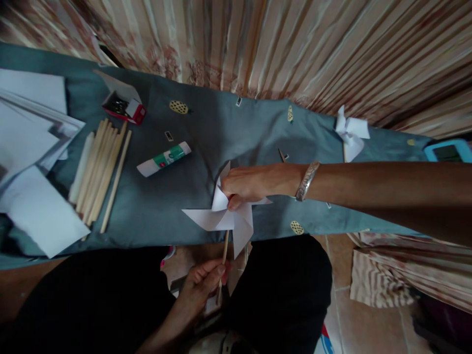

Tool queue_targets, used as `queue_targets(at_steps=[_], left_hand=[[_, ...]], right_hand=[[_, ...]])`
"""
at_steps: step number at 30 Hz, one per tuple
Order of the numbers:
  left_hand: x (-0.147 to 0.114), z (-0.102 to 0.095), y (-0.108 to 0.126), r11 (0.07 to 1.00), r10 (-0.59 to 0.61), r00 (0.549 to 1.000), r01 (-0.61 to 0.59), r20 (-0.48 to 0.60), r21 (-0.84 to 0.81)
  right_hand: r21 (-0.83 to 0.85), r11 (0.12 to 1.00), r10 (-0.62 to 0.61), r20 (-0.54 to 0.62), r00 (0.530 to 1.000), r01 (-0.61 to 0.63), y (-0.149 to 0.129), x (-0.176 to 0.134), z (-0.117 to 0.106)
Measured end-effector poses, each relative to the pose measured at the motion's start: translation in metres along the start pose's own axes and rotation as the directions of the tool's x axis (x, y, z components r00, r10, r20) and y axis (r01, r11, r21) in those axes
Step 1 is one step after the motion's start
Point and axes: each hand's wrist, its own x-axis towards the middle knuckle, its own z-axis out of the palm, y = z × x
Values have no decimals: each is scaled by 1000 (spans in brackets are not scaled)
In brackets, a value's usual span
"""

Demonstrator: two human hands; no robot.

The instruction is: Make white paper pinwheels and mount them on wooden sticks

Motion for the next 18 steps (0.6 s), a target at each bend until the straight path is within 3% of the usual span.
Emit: queue_targets(at_steps=[5, 11, 18], left_hand=[[-3, -3, 6, 999, 5, 1000, -5, -8, 48], [-7, -7, 16, 999, -39, 998, 37, 41, 33], [-4, -9, 8, 997, -22, 999, 19, 34, 76]], right_hand=[[1, 1000, -16, 18, 1000, 16, 3, 3, 3], [4, 998, -62, 128, 990, 62, 7, 3, -3], [-19, 998, -53, 116, 992, 55, 16, 1, 2]])
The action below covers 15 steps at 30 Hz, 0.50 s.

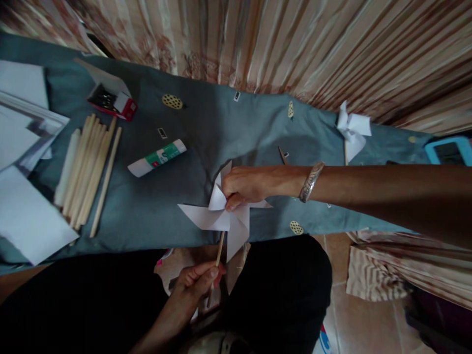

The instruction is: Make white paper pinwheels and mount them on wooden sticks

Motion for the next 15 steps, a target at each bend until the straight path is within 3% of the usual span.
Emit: queue_targets(at_steps=[7, 15], left_hand=[[7, 11, -21, 998, 62, 998, -62, 12, 1], [12, 19, -27, 998, 62, 998, -62, -4, 17]], right_hand=[[50, 998, -46, -35, 998, 48, 5, 0, 1], [10, 1000, 5, 2, 1000, -5, 3, 1, 0]])
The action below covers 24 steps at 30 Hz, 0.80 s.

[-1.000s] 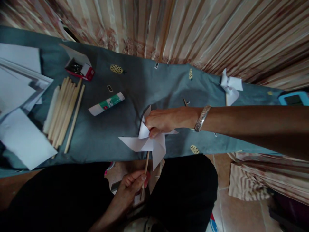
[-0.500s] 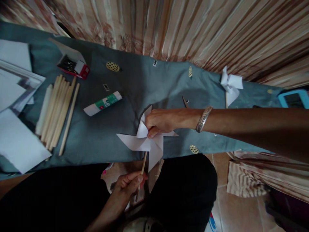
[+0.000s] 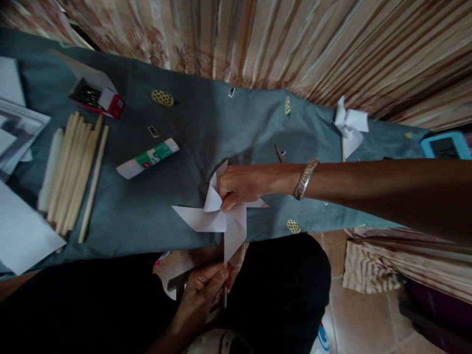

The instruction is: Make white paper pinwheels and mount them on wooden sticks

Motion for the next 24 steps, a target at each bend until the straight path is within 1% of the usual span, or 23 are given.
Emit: queue_targets(at_steps=[2, 4, 10, 13, 15, 19, 24], left_hand=[[0, -5, -3, 999, 27, 999, -26, -22, 29], [-3, -10, -2, 997, 39, 999, -37, -36, 69], [-12, -19, 25, 991, 34, 998, -26, -55, 130], [-15, -23, 36, 991, 31, 999, -28, -23, 133], [-16, -26, 39, 991, 34, 999, -35, 7, 126], [-14, -29, 35, 989, 29, 1000, -30, 9, 142], [-11, -20, 18, 993, 9, 999, -5, -31, 120]], right_hand=[[-2, 1000, -1, 11, 1000, 1, 0, 0, -1], [-2, 1000, 0, 25, 1000, 0, 0, 1, -2], [20, 999, 36, 71, 997, -37, 2, 4, -4], [27, 998, 53, 100, 994, -56, 3, 5, -5], [31, 998, 55, 119, 991, -60, 3, 6, -5], [17, 998, 52, 123, 991, -54, 6, 8, -2], [74, 996, 41, 48, 998, -45, 12, 8, 4]])
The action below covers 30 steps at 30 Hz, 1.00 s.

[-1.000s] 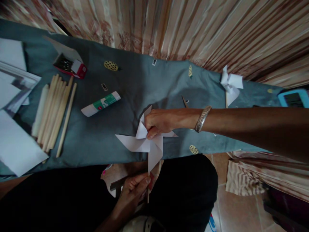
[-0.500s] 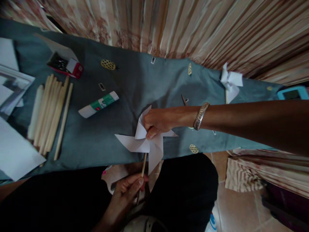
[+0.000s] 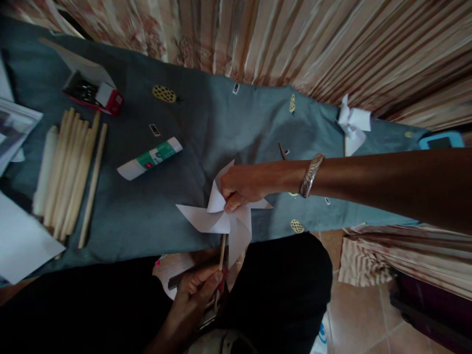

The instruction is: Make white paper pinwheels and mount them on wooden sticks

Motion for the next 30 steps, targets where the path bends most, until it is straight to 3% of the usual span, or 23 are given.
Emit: queue_targets(at_steps=[10, 20, 25, 30], left_hand=[[9, 20, -2, 996, 90, 995, -91, 44, 20], [-4, -4, 1, 1000, -11, 1000, 11, -26, 1], [-3, -12, 11, 1000, -9, 1000, 9, 3, 10], [-1, -13, 7, 999, -9, 1000, 9, 2, -51]], right_hand=[[60, 998, -1, 12, 1000, 0, -1, 1, -3], [89, 996, 25, 46, 999, -29, -7, 1, -7], [130, 990, 47, 65, 997, -55, -6, 2, -9], [180, 979, 85, 46, 995, -92, -9, -1, -8]])
